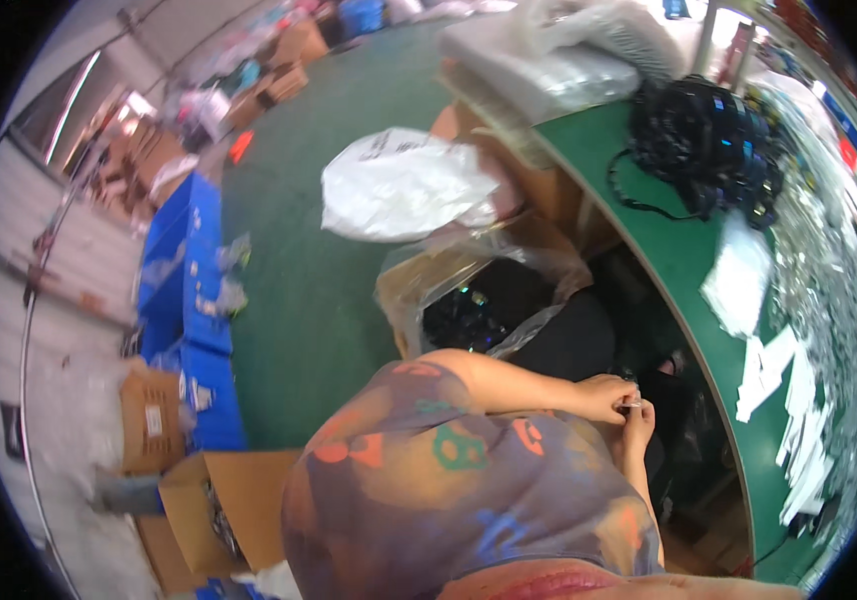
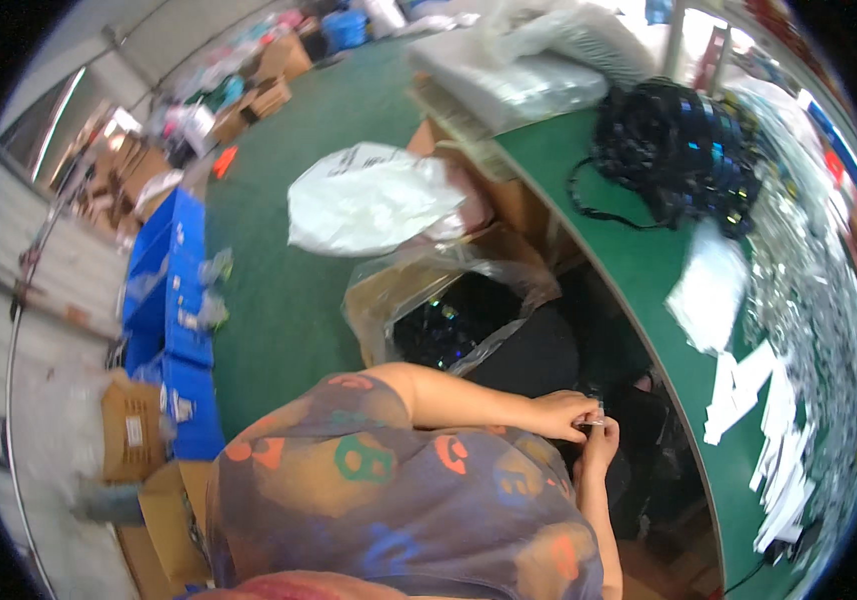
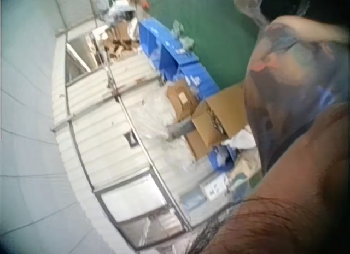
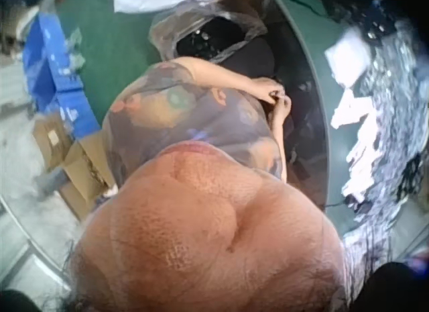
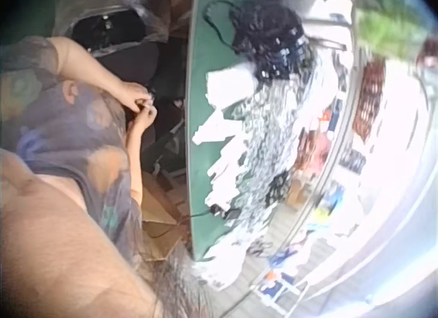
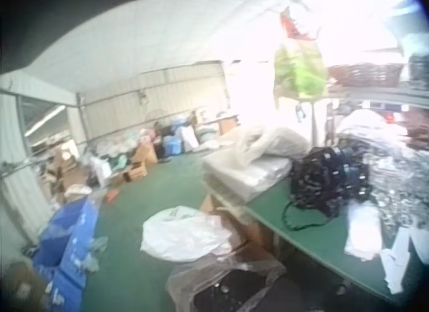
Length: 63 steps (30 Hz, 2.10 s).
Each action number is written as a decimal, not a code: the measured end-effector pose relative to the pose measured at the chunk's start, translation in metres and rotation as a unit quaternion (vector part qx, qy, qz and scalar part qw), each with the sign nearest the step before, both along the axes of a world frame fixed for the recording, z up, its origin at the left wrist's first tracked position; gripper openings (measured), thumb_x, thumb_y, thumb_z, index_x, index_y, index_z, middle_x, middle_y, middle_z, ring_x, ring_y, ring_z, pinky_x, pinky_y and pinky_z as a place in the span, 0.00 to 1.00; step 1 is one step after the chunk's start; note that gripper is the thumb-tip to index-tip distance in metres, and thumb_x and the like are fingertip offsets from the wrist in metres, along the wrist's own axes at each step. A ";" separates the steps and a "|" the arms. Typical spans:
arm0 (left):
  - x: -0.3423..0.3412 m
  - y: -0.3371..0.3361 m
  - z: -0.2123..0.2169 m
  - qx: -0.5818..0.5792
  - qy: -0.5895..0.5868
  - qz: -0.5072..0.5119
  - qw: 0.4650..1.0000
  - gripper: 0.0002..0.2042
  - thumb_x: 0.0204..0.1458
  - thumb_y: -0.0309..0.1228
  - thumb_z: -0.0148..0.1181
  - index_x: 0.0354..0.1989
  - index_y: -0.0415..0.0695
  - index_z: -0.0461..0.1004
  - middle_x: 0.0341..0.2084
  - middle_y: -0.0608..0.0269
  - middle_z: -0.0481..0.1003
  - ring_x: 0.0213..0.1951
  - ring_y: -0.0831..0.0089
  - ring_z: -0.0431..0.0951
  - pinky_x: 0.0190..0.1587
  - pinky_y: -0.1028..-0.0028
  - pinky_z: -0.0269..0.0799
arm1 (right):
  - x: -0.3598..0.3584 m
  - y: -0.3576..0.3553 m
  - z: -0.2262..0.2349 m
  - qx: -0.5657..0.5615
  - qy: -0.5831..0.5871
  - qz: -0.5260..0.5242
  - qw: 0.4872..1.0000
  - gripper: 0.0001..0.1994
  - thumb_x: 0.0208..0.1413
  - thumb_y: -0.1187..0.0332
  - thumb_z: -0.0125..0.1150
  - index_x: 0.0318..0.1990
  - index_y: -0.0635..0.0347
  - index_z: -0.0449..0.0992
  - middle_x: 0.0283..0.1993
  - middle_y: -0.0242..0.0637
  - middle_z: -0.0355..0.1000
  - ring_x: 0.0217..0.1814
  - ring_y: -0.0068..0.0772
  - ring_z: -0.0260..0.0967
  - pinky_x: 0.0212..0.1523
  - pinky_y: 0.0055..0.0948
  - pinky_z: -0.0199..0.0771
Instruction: The person is packaging swimming goggles by placing them along with a white card into a plastic bag.
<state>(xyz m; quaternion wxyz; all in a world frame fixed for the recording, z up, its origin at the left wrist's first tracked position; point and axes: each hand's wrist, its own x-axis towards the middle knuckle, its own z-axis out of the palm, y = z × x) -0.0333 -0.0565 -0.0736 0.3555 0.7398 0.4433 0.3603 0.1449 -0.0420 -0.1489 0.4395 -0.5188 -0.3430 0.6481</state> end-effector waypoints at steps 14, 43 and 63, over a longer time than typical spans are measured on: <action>-0.010 -0.006 0.007 -0.183 0.001 -0.079 0.980 0.10 0.51 0.28 0.64 0.27 0.42 0.67 0.22 0.56 0.78 0.24 0.62 0.83 0.26 0.61 0.73 | 0.029 -0.006 0.132 0.073 -0.219 0.285 0.931 0.01 0.63 0.73 0.58 0.40 0.58 0.73 0.22 0.25 0.67 0.18 0.15 0.63 0.17 0.20 0.64; -0.019 -0.023 0.118 -0.037 -0.102 -0.027 0.994 0.04 0.53 0.23 0.68 0.36 0.39 0.81 0.44 0.57 0.80 0.49 0.67 0.80 0.53 0.70 0.72 | 0.006 -0.046 0.082 0.045 -0.090 0.171 0.980 0.33 0.72 0.42 0.37 0.52 0.65 0.78 0.49 0.42 0.77 0.53 0.30 0.70 0.58 0.33 0.67; -0.031 -0.009 0.097 -0.172 -0.072 -0.058 0.981 0.07 0.57 0.24 0.64 0.43 0.39 0.79 0.47 0.58 0.81 0.49 0.73 0.79 0.54 0.72 0.73 | 0.013 -0.043 0.082 0.028 -0.075 0.158 0.984 0.32 0.73 0.42 0.36 0.52 0.63 0.77 0.49 0.40 0.77 0.53 0.30 0.70 0.60 0.32 0.66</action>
